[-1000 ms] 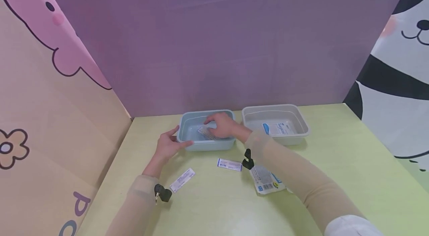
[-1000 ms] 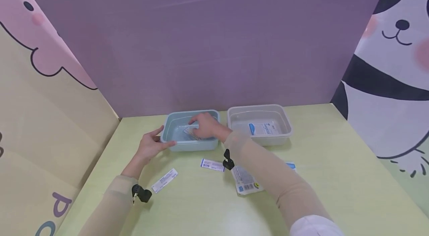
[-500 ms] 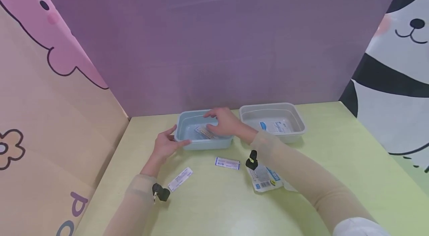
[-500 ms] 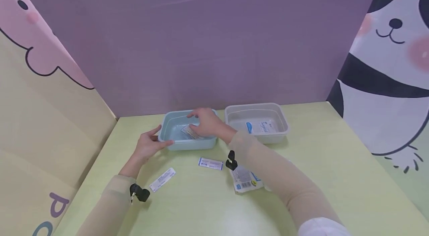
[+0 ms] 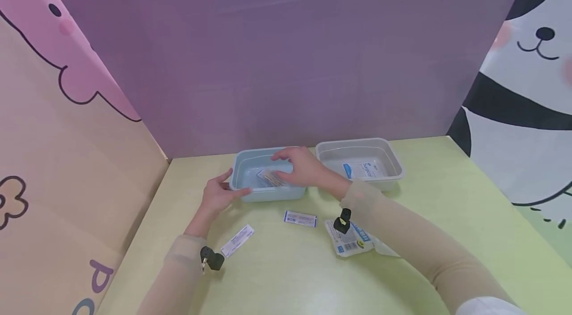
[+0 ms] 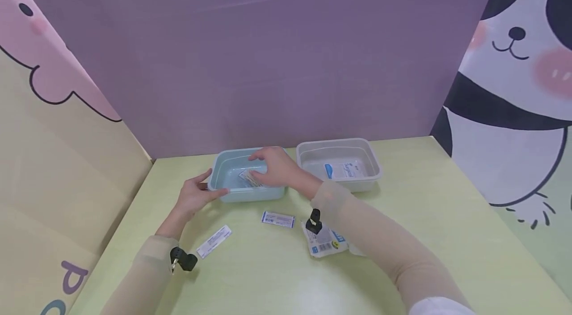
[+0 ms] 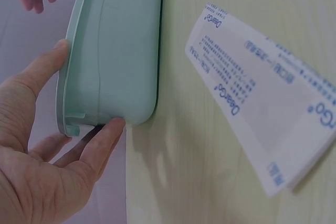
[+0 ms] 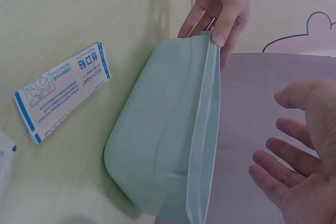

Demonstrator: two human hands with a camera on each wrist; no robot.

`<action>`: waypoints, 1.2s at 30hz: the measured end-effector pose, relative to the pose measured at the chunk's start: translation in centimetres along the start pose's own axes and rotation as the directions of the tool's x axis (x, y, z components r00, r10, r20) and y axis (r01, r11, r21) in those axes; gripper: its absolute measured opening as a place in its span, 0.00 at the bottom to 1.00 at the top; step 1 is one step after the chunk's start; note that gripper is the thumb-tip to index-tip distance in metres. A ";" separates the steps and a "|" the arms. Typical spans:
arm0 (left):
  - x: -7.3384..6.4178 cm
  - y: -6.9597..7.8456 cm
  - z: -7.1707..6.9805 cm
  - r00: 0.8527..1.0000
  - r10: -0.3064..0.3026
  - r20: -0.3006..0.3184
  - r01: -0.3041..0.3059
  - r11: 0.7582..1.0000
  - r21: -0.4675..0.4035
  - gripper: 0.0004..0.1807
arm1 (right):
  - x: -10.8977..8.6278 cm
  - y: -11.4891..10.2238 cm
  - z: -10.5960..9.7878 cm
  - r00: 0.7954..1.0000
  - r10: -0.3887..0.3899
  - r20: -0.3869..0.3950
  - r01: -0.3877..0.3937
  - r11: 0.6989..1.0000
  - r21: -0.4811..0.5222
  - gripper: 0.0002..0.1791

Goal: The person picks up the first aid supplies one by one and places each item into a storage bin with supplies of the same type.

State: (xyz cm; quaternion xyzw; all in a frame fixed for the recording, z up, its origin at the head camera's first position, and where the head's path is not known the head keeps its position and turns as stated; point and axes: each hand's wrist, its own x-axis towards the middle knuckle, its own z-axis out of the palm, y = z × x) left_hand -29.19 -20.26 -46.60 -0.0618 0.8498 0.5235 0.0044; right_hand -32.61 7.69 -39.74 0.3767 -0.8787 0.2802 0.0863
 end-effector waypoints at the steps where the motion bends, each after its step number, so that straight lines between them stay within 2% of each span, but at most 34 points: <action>1: 0.0 0.1 0.1 1.000 0.004 0.005 -0.004 1.000 -0.002 0.56 | -0.2 0.0 -0.1 1.000 0.001 0.001 -0.001 1.000 0.002 0.21; 14: 0.3 0.8 1.2 0.999 0.021 0.031 -0.022 1.000 0.020 0.56 | -3.8 0.0 -1.5 0.999 0.032 0.024 -0.032 0.999 -0.030 0.21; 18: 0.0 0.6 0.4 0.999 0.028 0.027 -0.028 0.999 0.028 0.57 | -4.3 -0.5 -1.3 1.000 0.003 0.010 -0.003 0.999 -0.031 0.21; 21: -0.5 0.2 -0.9 1.000 0.028 0.009 -0.029 0.998 0.051 0.57 | -4.1 -1.0 -0.6 0.999 -0.036 0.000 0.036 0.999 -0.034 0.20; 26: -1.5 -1.2 -2.9 1.000 0.001 -0.028 0.001 0.998 0.067 0.56 | -3.8 -2.2 0.8 0.995 -0.081 0.052 0.083 0.996 -0.029 0.20; 30: -1.3 -1.8 -2.9 1.000 0.012 -0.026 -0.011 0.999 0.050 0.56 | -4.4 -2.1 1.1 0.994 -0.082 0.066 0.084 0.996 -0.038 0.20; 36: -1.0 -1.7 -2.4 0.999 0.007 -0.034 -0.005 0.998 0.059 0.56 | -5.8 -2.1 1.6 0.995 -0.068 0.073 0.072 0.996 -0.051 0.20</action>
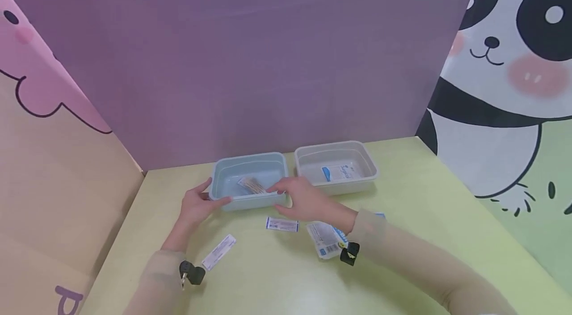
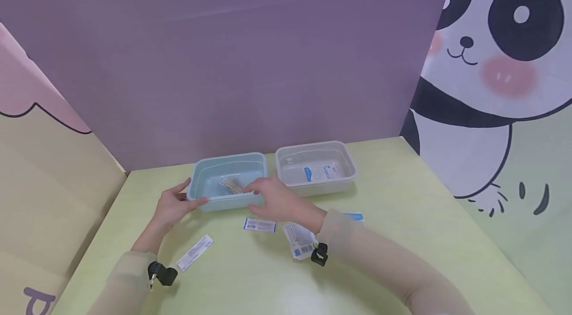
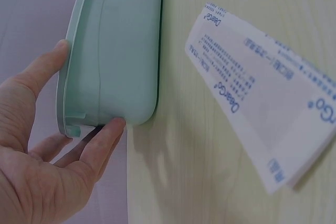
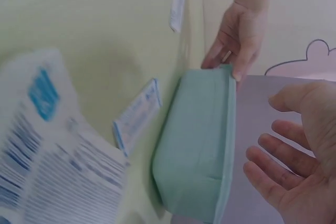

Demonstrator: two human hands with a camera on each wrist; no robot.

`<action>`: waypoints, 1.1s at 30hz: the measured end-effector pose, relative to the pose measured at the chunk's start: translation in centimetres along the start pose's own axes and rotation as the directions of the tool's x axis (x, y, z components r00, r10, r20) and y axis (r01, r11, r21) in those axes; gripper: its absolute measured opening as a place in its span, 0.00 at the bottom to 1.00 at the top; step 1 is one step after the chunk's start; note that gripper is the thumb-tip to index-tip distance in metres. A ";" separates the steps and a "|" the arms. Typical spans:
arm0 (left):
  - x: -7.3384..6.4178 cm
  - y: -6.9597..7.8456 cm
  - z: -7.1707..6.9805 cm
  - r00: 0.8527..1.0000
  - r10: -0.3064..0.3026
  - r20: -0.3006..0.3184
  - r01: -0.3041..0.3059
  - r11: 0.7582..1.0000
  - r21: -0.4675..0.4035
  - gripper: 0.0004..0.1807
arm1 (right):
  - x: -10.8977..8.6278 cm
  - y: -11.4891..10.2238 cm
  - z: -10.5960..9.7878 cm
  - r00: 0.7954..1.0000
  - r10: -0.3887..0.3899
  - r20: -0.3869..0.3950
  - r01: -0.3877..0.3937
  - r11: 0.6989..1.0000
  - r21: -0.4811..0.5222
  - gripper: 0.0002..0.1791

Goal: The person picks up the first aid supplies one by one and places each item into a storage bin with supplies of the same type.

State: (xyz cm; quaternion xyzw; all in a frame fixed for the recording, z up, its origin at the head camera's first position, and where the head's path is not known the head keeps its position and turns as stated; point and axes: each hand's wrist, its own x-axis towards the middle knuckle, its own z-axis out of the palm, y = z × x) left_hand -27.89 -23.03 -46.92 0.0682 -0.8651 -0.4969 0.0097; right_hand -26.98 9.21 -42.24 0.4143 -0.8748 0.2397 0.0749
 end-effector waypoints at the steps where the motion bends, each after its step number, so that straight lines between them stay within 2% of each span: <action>1: 0.0 0.0 0.0 1.000 0.000 0.000 0.000 1.000 -0.002 0.56 | -0.2 -0.1 0.2 1.000 -0.013 -0.002 0.013 1.000 -0.001 0.20; 7: 0.3 0.1 0.3 1.000 0.004 0.010 -0.004 1.000 -0.023 0.57 | -1.0 0.0 1.0 0.996 -0.077 -0.036 0.076 0.997 -0.023 0.19; 11: 0.2 0.2 0.2 1.000 -0.002 0.005 0.002 1.000 -0.022 0.57 | -1.1 0.1 1.5 0.998 -0.064 -0.025 0.064 0.998 -0.001 0.19; 19: 0.1 0.0 -0.2 1.000 -0.023 -0.007 0.023 1.000 -0.010 0.57 | -0.9 -0.1 3.2 0.999 -0.010 0.053 0.007 0.998 0.057 0.19; 23: 0.1 -0.2 -0.1 1.000 -0.025 -0.010 0.025 1.000 -0.006 0.57 | -1.1 0.0 3.9 0.997 -0.017 0.078 0.014 0.999 0.049 0.19; 33: 0.2 -0.2 -0.1 1.000 -0.024 -0.008 0.024 1.000 -0.001 0.57 | -1.6 0.7 4.9 0.992 0.047 0.119 -0.054 0.997 0.056 0.20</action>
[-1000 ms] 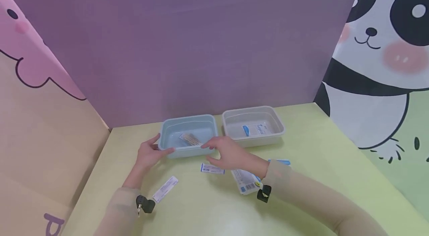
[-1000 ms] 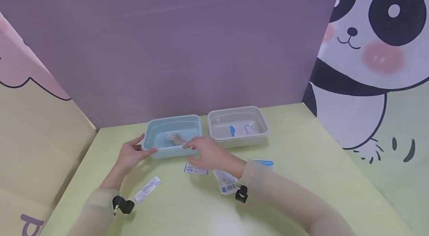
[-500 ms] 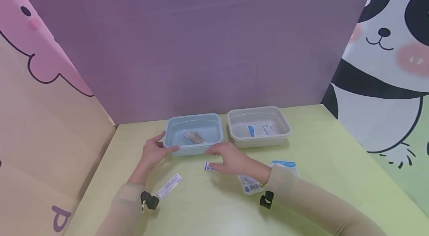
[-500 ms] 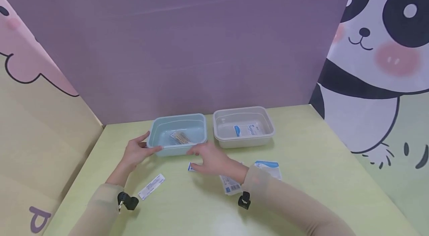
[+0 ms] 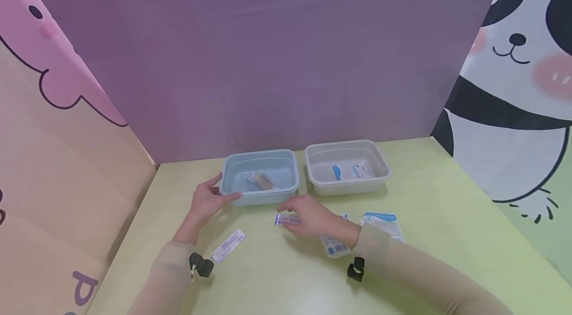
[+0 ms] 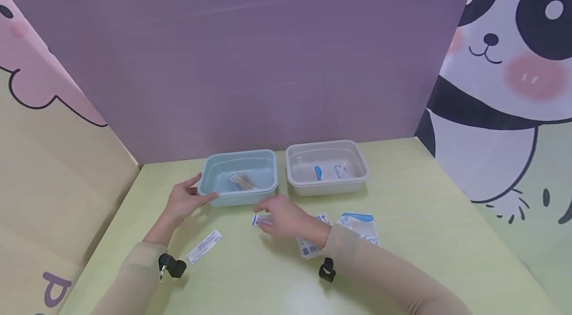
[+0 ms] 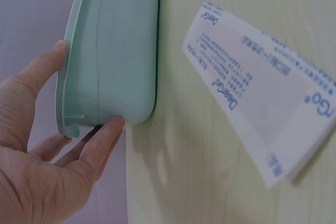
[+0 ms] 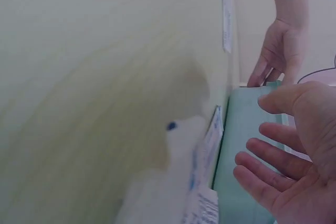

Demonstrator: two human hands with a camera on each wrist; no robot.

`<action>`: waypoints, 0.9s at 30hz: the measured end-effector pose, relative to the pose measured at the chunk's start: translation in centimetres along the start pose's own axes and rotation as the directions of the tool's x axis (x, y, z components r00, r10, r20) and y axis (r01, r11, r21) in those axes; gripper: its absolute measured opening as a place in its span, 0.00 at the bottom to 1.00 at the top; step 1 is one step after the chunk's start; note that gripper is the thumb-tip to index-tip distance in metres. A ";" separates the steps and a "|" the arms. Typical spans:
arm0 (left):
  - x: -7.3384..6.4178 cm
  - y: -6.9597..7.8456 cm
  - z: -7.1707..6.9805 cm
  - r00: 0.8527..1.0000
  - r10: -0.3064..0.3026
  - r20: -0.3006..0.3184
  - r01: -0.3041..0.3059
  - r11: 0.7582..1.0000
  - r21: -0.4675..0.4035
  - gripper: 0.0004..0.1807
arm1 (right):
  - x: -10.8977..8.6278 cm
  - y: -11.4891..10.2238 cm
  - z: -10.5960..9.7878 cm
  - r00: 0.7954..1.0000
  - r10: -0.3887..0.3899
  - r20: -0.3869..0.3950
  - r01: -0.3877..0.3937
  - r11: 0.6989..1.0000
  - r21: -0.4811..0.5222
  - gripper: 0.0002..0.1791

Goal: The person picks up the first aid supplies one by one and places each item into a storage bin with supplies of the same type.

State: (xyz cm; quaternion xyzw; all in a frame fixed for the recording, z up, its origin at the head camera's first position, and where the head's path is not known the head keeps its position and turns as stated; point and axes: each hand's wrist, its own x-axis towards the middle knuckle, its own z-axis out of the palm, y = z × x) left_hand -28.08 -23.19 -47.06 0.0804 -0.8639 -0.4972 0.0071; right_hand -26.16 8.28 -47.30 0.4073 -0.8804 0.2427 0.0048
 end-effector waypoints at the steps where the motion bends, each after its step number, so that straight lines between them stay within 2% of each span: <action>1: 0.0 0.0 0.0 1.000 0.001 -0.002 -0.001 1.000 0.001 0.57 | 0.0 0.1 0.1 1.000 0.004 0.007 -0.003 1.000 -0.007 0.20; 10: -0.2 0.1 0.1 1.000 -0.003 0.005 0.003 1.000 -0.023 0.57 | -0.3 0.1 1.3 0.988 0.096 0.119 -0.095 0.995 -0.016 0.28; 17: -0.2 0.2 0.1 1.000 0.010 0.004 -0.010 1.000 -0.010 0.56 | -0.3 -0.4 1.3 0.991 0.105 0.085 -0.101 0.994 -0.046 0.21; 27: -0.3 0.2 -0.1 1.000 0.005 -0.002 -0.005 1.000 -0.014 0.56 | 0.2 -0.6 1.3 0.996 0.053 0.068 -0.048 0.995 -0.087 0.14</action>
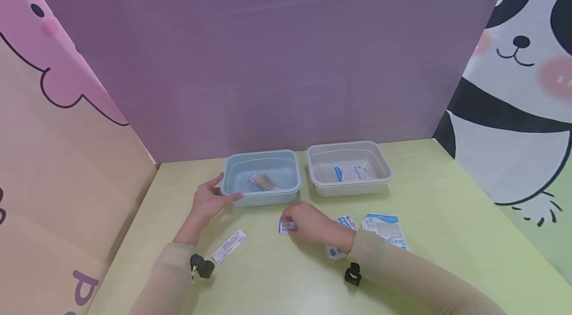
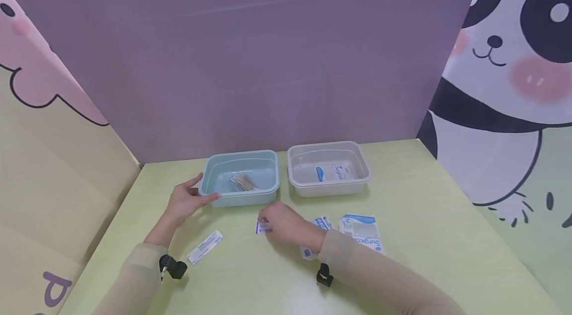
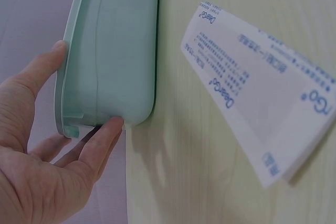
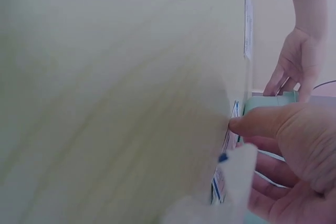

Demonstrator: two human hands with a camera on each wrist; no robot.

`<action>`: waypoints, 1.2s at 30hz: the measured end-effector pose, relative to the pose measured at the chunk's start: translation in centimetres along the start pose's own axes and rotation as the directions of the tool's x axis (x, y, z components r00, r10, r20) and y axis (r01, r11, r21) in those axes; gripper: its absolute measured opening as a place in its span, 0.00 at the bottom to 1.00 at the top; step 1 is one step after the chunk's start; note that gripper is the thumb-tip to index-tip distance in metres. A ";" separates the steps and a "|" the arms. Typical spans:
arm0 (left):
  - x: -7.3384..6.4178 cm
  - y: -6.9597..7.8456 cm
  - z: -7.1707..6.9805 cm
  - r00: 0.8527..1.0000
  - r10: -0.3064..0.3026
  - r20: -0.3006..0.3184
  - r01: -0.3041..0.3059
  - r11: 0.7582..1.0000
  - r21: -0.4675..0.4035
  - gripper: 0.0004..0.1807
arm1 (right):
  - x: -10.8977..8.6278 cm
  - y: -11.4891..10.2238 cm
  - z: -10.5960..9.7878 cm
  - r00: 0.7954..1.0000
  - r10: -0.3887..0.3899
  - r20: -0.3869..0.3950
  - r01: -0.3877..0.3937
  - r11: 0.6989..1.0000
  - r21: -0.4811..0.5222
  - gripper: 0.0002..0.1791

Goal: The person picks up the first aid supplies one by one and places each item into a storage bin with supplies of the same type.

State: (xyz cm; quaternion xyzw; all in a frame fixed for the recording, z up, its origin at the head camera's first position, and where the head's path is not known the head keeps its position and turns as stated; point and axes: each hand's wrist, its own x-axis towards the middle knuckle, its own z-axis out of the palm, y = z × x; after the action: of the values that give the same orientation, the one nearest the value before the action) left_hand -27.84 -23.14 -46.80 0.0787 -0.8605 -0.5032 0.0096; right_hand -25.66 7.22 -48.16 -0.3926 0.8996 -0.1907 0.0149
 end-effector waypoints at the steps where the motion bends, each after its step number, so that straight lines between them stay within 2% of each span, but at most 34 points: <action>1: -0.1 0.1 0.0 1.000 0.001 -0.001 -0.001 1.000 0.000 0.55 | 0.0 0.0 0.0 1.000 -0.005 0.002 0.005 1.000 -0.004 0.14; 8: -0.1 0.0 0.0 1.000 0.010 -0.001 -0.010 1.000 0.030 0.55 | 0.2 -0.2 -0.1 0.999 0.020 0.033 -0.021 1.000 0.021 0.13; 13: 0.0 0.0 0.0 1.000 0.009 -0.002 -0.009 0.999 0.033 0.56 | 0.2 -0.4 -0.5 0.999 0.033 0.029 -0.035 0.997 0.064 0.04; 19: 0.0 -0.1 0.1 1.000 0.000 -0.001 0.000 1.000 0.025 0.56 | 0.2 -0.6 -1.2 1.000 0.001 0.006 -0.001 0.997 0.079 0.07; 23: 0.0 -0.1 0.1 1.000 -0.001 -0.002 0.001 1.000 0.022 0.56 | 0.2 -0.7 -1.5 0.999 0.005 0.036 -0.008 0.994 0.108 0.08; 27: 0.1 0.0 0.1 1.000 0.001 -0.002 -0.001 1.000 0.018 0.56 | 0.2 -0.8 -1.8 0.996 0.027 0.084 -0.042 0.982 0.183 0.08; 36: 0.0 -0.1 0.0 1.000 -0.006 0.000 0.006 1.000 0.024 0.56 | 0.6 -1.2 -3.1 0.998 -0.042 -0.041 0.052 0.952 0.302 0.04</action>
State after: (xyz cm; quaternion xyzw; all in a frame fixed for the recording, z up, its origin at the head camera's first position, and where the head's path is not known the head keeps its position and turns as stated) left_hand -27.87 -23.18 -46.85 0.0814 -0.8663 -0.4929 0.0071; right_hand -25.80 7.05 -44.75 -0.4036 0.8502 -0.3334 0.0552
